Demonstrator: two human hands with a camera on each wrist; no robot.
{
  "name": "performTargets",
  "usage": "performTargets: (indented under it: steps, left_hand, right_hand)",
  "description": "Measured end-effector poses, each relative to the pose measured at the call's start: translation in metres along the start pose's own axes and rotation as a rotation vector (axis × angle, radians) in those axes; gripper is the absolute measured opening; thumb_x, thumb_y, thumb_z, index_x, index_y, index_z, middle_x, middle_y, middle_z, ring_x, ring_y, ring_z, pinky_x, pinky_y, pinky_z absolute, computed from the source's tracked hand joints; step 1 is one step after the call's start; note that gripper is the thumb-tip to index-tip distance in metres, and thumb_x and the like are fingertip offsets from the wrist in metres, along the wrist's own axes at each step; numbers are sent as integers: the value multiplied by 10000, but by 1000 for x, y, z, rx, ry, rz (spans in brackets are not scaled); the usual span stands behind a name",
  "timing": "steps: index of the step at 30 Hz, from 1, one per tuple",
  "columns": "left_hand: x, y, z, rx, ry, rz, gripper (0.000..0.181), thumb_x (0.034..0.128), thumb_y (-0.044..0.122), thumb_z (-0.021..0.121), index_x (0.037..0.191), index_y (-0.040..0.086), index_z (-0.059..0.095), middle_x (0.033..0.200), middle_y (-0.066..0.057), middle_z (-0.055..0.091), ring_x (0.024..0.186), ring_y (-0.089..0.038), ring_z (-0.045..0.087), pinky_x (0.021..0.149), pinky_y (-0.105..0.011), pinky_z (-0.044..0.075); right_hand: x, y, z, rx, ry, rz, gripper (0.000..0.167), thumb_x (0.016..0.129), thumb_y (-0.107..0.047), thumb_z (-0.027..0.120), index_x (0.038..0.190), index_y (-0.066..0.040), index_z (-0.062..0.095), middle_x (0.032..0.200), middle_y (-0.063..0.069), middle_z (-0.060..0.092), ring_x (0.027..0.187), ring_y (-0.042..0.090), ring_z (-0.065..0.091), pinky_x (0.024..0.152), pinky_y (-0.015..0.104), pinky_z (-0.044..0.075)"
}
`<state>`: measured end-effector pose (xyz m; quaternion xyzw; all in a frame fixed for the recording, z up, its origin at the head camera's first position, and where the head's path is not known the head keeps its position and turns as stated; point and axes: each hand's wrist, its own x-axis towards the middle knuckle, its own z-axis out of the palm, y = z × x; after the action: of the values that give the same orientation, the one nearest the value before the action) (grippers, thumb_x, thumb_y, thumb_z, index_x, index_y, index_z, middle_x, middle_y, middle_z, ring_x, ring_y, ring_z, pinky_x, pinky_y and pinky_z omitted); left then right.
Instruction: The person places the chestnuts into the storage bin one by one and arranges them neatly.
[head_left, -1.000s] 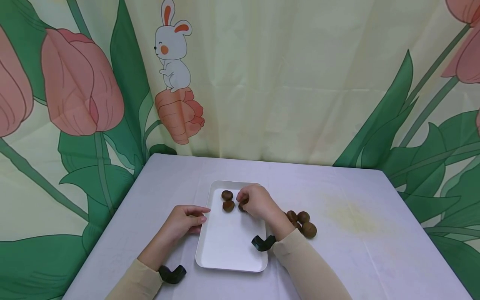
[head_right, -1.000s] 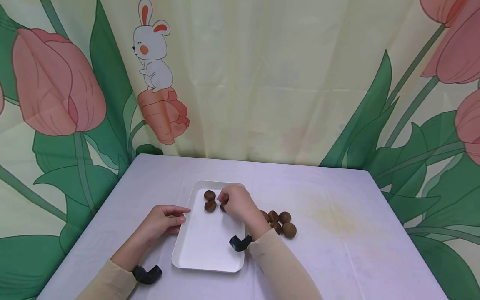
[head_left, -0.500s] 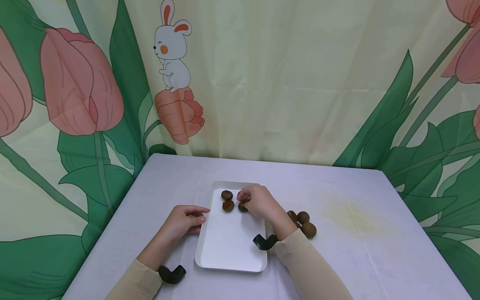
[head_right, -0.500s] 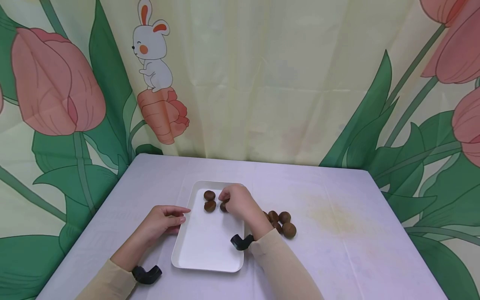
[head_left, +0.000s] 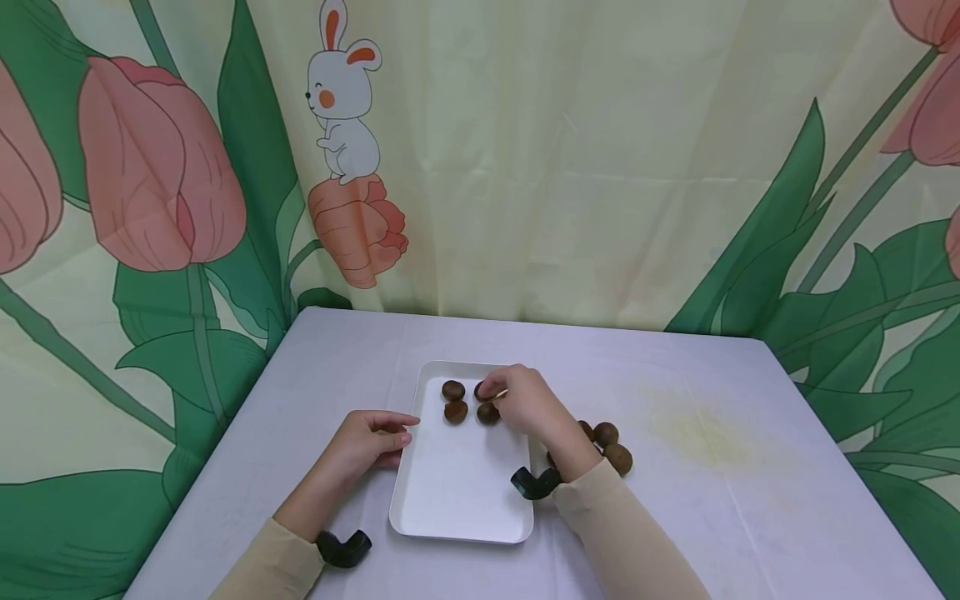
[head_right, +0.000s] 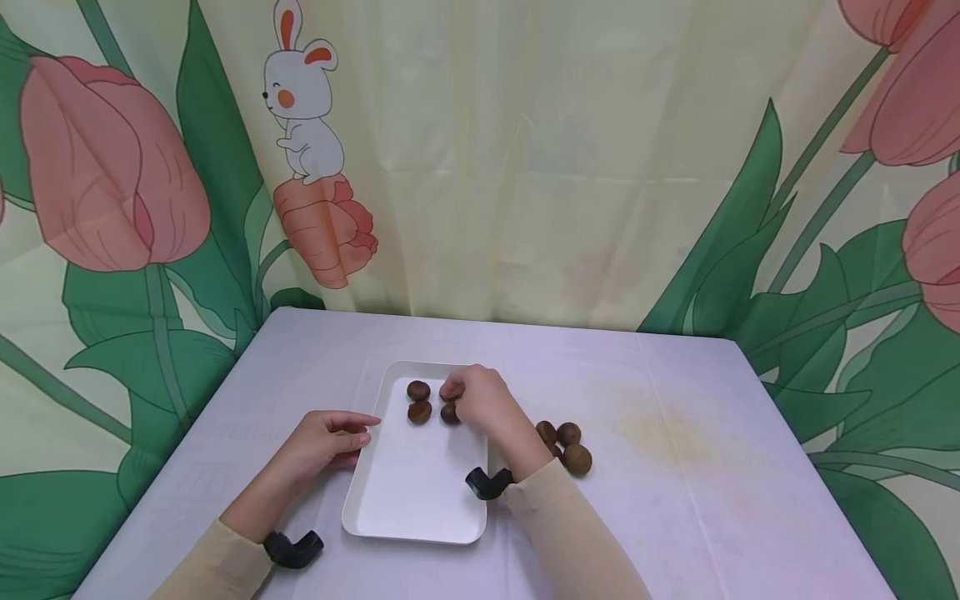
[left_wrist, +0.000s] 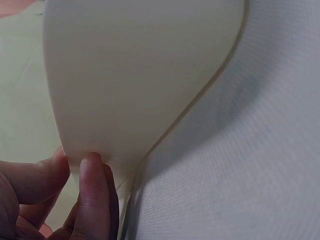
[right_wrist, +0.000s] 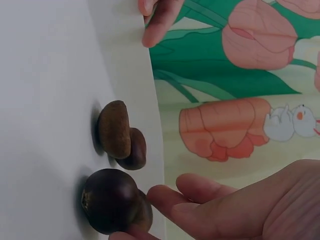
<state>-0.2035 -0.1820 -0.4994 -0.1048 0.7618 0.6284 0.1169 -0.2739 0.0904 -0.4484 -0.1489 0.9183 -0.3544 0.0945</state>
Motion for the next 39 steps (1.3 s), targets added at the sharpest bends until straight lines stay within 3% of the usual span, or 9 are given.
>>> performTargets:
  steps: [9,14,18,29,36,39]
  left_hand:
    - [0,1,-1,6,2,4,298,927,21,819,1224,41,807,1072,-157,767,765,-174,748,716,-335,678]
    - [1,1,-1,8,2,7,294,926,12,816,1219,37,808,1063,-154,765,769,-171,747,715,-334,677]
    - [0,1,-1,11,4,2,291,928,11,813,1217,43,810,1096,-162,761,780,-176,757,725,-344,682]
    - [-1,2,0,15,-1,13,290,933,1,803,1221,38,807,1119,-178,764,795,-177,761,725,-342,682]
    - [-1,1,0,15,4,6,277,944,5,791,1217,43,811,1141,-170,762,783,-182,760,719,-342,680]
    - [-1,1,1,18,7,1,278,940,7,797,1215,48,813,1129,-166,761,774,-178,753,716,-339,678]
  right_hand:
    - [-4,4,-10,100,-15,2,308,921,111,607,1061,-81,803,1137,71,802,1094,256,747,786,328,630]
    - [-10,6,-15,230,-32,48,296,921,146,622,1101,-22,787,1198,134,788,1077,275,729,806,390,683]
    - [-14,9,-21,273,-36,82,302,934,147,612,1127,-16,778,1226,149,776,1071,309,732,788,379,686]
    - [-27,26,-37,314,-17,113,365,965,142,488,1185,14,749,1290,205,745,1052,329,749,810,426,691]
    - [-38,36,-48,264,6,110,287,988,94,586,1193,-13,757,1267,193,756,1025,265,750,783,405,692]
    - [-44,38,-54,253,12,117,269,991,76,615,1203,-15,753,1283,201,748,1060,303,749,779,399,691]
